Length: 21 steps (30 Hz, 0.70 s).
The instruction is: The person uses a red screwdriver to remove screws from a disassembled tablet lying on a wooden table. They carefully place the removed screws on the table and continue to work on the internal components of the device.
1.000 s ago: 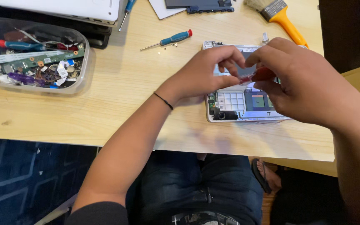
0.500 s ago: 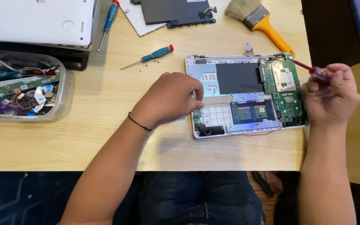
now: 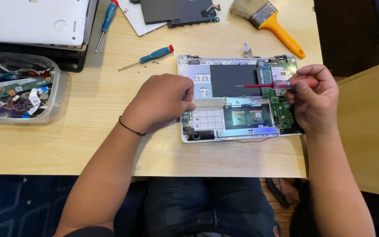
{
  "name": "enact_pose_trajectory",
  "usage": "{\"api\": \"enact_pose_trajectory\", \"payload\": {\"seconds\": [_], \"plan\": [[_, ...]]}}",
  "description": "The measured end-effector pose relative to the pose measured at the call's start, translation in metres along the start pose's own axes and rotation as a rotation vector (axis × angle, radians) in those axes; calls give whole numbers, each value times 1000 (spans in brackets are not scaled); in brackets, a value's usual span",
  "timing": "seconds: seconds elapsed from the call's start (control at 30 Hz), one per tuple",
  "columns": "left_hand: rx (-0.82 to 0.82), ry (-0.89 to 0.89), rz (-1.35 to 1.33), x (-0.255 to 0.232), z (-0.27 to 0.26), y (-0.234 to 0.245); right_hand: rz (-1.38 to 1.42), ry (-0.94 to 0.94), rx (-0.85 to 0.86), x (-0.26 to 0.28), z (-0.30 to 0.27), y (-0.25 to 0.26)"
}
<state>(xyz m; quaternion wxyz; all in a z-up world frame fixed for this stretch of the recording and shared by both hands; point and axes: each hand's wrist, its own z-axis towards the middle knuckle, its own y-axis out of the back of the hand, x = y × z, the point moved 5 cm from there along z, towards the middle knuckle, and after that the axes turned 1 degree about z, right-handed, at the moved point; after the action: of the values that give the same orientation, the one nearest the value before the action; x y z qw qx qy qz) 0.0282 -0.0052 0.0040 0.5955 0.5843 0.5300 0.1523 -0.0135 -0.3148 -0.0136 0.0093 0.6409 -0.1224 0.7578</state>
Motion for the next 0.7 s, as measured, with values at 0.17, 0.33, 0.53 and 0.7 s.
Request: {"api": "enact_pose_trajectory", "payload": {"seconds": [0.17,0.33,0.53,0.7], "plan": [[27,-76,-21,-2,0,2,-14,183,95,8,-3,-10],[-52,-331,-198,-24,-3,-6,10,131,120,12,-6,-5],[-174,-471,-33,-35,7,-32,-121,217,230,13,-11,-16],[-230,-494,92,-37,8,-34,-158,261,244,13,-12,-23]]}}
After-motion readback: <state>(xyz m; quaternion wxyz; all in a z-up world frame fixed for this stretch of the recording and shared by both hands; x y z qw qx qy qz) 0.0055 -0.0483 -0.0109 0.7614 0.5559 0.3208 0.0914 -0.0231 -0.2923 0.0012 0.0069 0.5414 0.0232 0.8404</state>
